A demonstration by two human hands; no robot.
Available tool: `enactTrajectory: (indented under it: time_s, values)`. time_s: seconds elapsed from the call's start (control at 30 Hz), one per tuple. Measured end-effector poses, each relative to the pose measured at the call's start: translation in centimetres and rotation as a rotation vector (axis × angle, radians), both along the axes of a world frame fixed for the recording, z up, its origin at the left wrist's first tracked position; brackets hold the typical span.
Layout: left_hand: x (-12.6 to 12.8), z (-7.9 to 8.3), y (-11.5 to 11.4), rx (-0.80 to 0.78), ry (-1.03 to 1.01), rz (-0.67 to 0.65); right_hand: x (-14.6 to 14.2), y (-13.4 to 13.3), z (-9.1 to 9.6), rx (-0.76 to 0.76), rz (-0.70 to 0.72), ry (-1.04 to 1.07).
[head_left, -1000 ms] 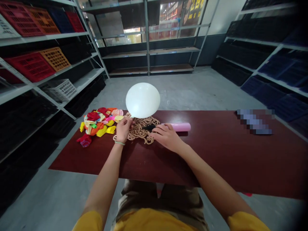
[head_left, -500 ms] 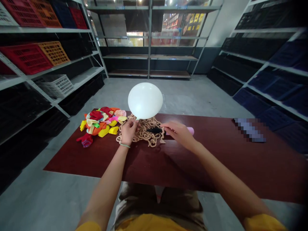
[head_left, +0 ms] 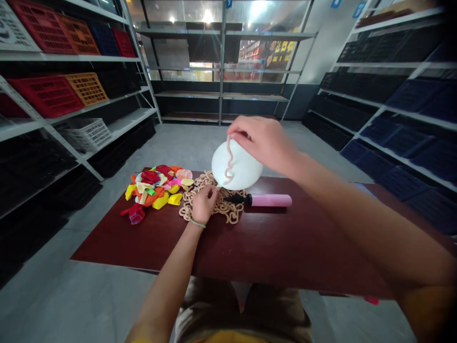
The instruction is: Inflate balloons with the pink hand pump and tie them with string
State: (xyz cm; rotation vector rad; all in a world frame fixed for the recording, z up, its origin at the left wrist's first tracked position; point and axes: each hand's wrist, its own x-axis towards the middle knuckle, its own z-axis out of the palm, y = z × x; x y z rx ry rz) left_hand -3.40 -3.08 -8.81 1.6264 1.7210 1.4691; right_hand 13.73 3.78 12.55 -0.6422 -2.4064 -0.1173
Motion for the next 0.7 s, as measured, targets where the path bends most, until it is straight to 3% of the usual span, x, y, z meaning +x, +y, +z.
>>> enactTrajectory:
  time_s: [0.1,0.23,0.43,0.53,0.7]
  values:
    - [0.3,-0.1,-0.1,0.033,0.074,0.008,-2.9,1.2,0.5,0.082,-0.009,0.051]
    - [0.5,-0.4,-0.1,0.081,0.171,0.072,-4.9,1.1,-1.7,0.064,-0.104,-0.078]
    - [0.1,-0.2,0.1,0.251,0.318,0.189,-3.4,-2.4,-7.0,0.058,-0.269,-0.287]
    - [-0.1,-0.1,0.4,0.356,0.317,0.249,-2.3,-3.2,-9.2,0.042,-0.307,-0.238]
    - [-0.2,-0.1,0.7,0.390,0.180,0.158,-1.6,-3.7,-12.0,-0.058,-0.268,-0.043]
